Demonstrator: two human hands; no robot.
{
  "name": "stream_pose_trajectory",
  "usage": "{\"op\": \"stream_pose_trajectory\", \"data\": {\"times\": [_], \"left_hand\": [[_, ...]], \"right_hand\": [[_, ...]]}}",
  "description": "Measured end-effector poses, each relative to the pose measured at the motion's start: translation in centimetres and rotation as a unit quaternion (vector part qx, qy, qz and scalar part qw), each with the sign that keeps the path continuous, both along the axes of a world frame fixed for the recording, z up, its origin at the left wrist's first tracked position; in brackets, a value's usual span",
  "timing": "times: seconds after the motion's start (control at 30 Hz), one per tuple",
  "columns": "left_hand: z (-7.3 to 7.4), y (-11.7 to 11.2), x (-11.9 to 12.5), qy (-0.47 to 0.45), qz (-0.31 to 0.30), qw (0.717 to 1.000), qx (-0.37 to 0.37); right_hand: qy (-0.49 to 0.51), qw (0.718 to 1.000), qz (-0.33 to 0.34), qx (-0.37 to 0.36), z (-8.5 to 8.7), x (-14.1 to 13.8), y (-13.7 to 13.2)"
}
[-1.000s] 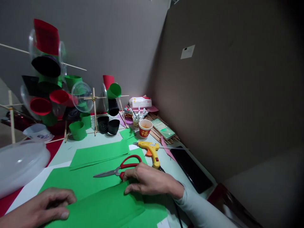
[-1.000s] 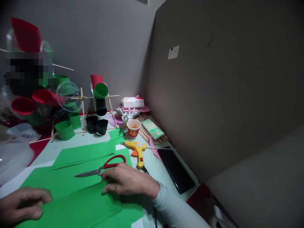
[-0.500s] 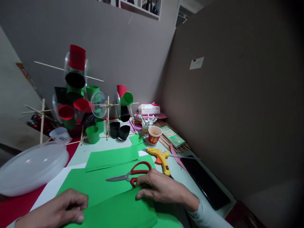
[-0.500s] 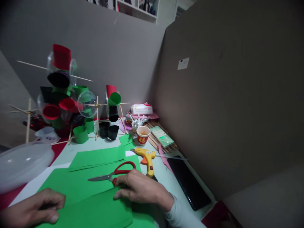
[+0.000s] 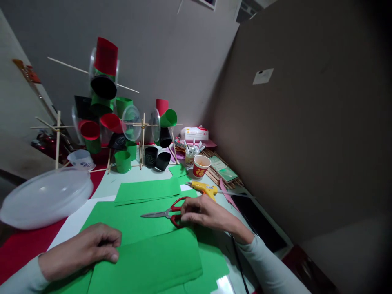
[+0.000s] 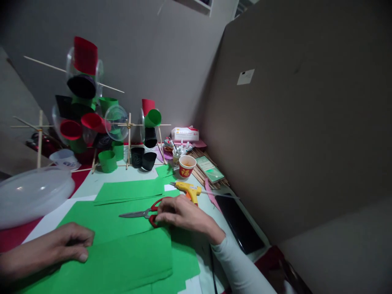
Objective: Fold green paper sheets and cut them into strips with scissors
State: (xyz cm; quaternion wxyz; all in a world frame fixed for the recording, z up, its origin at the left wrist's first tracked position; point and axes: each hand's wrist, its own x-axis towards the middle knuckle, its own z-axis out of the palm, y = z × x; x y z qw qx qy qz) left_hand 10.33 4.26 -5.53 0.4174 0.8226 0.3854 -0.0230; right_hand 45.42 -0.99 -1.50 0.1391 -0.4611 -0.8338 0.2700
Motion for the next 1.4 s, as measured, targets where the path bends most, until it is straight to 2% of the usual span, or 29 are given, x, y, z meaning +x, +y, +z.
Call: {"op": "stream_pose_trajectory", "data": {"times": [0.07, 0.13, 0.37, 0.67, 0.87, 1.13, 1.27, 1.4], "left_hand": [[0.1, -0.1, 0.2, 0.006, 0.002, 1.0, -0.017], [0.3, -0.1, 0.5, 0.013, 0.004, 0.999, -0.034], [1.0, -0.1, 1.3, 0.026, 0.019, 0.998, -0.059], [0.6, -0.1, 1.2, 0.016, 0.036, 0.998, -0.051], [0.7, -0.2, 1.3, 0.014, 0.042, 0.998, -0.042], [0.5, 0.0, 1.3, -0.003, 0.018, 0.999, -0.035], [0.3, 0.1, 1.2, -0.013, 0.011, 0.999, -0.037], [0.5, 0.1, 1.3, -0.016, 0.01, 0.999, -0.038]], "right_hand": [[-0.054, 0.995, -0.051, 0.067, 0.4, -0.4, 1.0], [-0.093, 0.987, -0.071, 0.107, 0.4, -1.2, 2.4], [-0.242, 0.958, 0.013, 0.154, -1.0, -5.5, 7.2], [-0.338, 0.924, 0.067, 0.167, -1.4, -6.6, 9.1], [-0.357, 0.919, 0.032, 0.166, -1.7, -7.1, 9.9], [-0.315, 0.934, -0.049, 0.16, -1.2, -5.6, 10.0], [-0.262, 0.947, -0.081, 0.167, -0.3, -5.0, 9.8], [-0.193, 0.963, -0.084, 0.166, 1.6, -4.0, 8.2]]}}
